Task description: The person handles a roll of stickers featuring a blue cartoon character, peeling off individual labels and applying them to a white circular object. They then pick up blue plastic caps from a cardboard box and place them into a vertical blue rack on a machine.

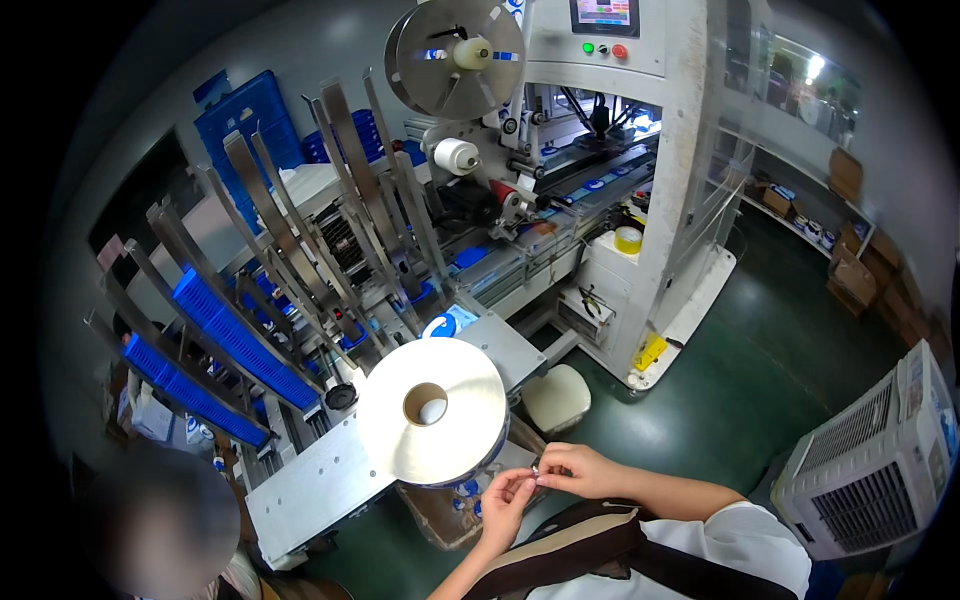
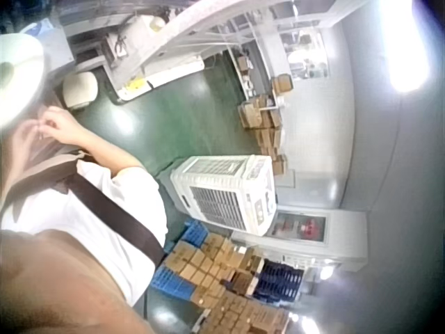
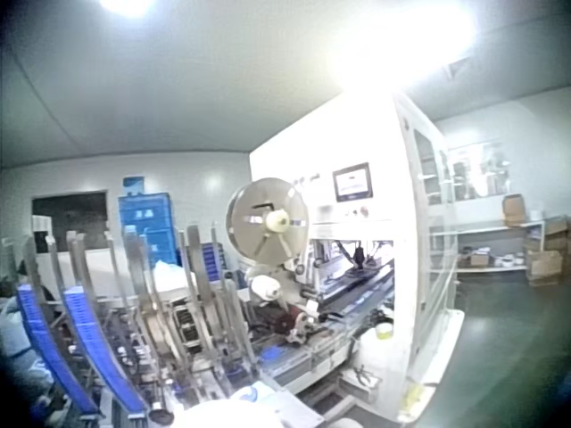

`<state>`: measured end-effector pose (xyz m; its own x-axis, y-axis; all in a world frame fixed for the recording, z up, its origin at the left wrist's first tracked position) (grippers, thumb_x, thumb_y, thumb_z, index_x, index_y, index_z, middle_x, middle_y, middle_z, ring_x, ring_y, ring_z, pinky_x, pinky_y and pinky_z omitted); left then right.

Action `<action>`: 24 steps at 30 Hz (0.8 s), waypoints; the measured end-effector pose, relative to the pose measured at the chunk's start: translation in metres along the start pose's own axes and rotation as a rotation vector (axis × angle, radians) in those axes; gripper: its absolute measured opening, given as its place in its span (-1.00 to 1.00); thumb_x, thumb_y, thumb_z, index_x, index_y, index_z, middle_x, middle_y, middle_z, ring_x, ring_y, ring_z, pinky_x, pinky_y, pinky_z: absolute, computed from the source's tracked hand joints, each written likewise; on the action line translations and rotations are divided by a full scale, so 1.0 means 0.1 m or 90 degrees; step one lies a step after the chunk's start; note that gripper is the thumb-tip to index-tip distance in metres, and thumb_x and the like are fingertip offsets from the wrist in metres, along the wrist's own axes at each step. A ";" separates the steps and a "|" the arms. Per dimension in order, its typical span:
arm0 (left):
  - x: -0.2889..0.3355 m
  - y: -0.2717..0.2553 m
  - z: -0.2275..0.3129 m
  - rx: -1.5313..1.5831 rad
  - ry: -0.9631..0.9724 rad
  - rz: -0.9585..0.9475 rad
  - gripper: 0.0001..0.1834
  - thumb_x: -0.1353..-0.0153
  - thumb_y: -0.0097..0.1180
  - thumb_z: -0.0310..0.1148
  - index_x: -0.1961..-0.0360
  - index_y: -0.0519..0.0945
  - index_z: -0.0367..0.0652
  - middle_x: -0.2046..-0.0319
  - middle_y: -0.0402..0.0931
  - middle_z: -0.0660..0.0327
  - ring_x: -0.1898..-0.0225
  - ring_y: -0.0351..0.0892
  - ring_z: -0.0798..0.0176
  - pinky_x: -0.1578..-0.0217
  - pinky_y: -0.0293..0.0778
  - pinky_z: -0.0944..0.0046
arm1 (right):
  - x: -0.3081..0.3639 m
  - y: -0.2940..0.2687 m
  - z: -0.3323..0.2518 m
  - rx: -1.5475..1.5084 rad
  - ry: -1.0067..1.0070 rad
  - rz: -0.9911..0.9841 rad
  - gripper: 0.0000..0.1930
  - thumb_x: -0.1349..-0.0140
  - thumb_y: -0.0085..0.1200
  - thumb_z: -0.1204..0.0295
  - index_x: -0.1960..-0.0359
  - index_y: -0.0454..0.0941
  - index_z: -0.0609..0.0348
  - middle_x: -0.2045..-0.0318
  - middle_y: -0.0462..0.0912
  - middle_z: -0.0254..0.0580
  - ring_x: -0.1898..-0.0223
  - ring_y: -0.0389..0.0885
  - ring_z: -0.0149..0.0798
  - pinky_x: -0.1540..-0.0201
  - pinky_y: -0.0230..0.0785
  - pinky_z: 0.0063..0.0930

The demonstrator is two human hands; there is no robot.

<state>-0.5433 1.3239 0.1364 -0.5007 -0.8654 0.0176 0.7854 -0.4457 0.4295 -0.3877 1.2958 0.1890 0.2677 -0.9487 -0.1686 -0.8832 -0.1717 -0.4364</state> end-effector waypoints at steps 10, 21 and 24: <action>-0.05 -0.05 -0.12 -0.063 -0.002 0.017 -0.81 -0.20 0.14 -0.61 0.14 0.52 -0.32 0.25 0.58 0.18 0.23 0.56 0.43 0.19 0.47 0.50 | 0.05 -0.03 0.03 0.096 0.007 -0.024 -0.84 -0.25 0.05 0.32 0.28 0.51 0.15 0.31 0.47 -0.18 0.35 0.54 -0.17 0.30 0.39 -0.37; 0.03 0.04 -0.08 0.003 0.008 0.055 -0.85 -0.14 0.17 -0.64 0.26 0.51 -0.27 0.33 0.55 0.25 0.31 0.53 0.46 0.23 0.45 0.49 | 0.08 -0.02 0.11 0.077 0.022 -0.018 -0.82 -0.23 0.07 0.31 0.29 0.50 0.16 0.33 0.46 -0.18 0.40 0.54 -0.20 0.32 0.38 -0.37; 0.05 0.07 -0.07 -0.008 0.014 0.046 -0.86 -0.16 0.16 -0.63 0.26 0.51 -0.27 0.33 0.55 0.24 0.31 0.53 0.45 0.20 0.47 0.46 | 0.08 -0.02 0.14 0.043 0.025 -0.019 -0.82 -0.23 0.08 0.32 0.28 0.50 0.17 0.33 0.45 -0.18 0.41 0.52 -0.21 0.32 0.37 -0.39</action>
<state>-0.5374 1.3147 0.1331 -0.4342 -0.9004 0.0277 0.8237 -0.3844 0.4169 -0.3779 1.2927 0.1760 0.2768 -0.9534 -0.1203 -0.8469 -0.1829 -0.4993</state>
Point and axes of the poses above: each hand's wrist, its own x-axis away from the middle knuckle, its own y-axis out of the palm, z = x × y, the point moved 4 cm from there along -x, towards the middle knuckle
